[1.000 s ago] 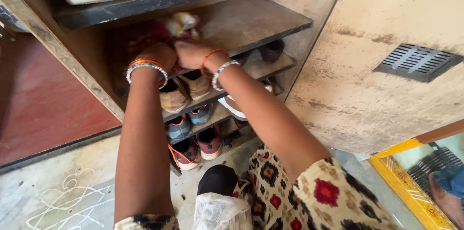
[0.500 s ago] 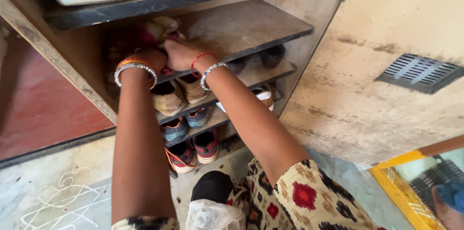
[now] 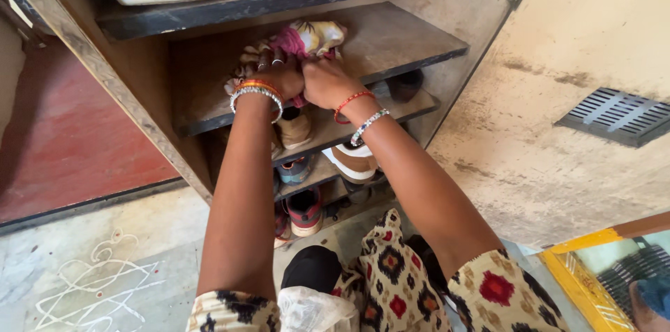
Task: The person cleans the shelves of a shoe rack using a cloth, then rearranges several pairs of shoes on the shelves. The person wipes the shelf surfaces and handles multiple shoes, placing them back in an organized manner.
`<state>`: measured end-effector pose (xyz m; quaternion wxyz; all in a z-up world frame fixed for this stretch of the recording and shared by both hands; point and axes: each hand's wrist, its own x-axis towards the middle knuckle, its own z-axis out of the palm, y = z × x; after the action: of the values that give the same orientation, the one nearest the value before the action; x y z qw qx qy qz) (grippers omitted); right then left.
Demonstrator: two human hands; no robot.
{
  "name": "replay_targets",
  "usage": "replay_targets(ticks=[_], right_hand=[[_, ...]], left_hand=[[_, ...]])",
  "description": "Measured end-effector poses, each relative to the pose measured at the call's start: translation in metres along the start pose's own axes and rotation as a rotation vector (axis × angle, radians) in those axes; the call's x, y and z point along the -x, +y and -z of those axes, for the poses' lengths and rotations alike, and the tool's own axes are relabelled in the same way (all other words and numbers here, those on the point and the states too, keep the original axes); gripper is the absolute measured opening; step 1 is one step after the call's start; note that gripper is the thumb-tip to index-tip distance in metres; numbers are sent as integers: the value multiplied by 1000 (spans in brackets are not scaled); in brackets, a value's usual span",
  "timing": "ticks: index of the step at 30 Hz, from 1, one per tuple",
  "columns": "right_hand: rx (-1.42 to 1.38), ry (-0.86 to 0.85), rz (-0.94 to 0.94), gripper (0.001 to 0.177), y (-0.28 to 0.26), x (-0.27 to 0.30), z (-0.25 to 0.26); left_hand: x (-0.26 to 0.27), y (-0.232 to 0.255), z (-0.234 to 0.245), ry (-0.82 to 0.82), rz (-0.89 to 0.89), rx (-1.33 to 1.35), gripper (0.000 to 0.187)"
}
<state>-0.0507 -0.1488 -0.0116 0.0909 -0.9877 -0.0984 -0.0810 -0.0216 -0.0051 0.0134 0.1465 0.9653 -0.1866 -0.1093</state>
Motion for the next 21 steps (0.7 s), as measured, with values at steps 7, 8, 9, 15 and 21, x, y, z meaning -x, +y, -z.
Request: replay_targets(ticks=[7,8,9,15,21], right_hand=[[-99,-5,73,25,-3,-20,-14],[-81,-26,70,26,-4,-27,-17],[-64,-47,68,27,-9,-34,-22],[-85,255,519,41,-63,-53,-30],[-443,-313,190,32,-101,-40,-8]], left_hand=[[-44,-30,-28,34,-121,-285,61],[-50,-37,-30,50,-163,-435,59],[-51,-49,-32,71,-85,-249,57],[-16,-98,-19,99,79,-54,57],[15,-106,-7,114,139,-3,57]])
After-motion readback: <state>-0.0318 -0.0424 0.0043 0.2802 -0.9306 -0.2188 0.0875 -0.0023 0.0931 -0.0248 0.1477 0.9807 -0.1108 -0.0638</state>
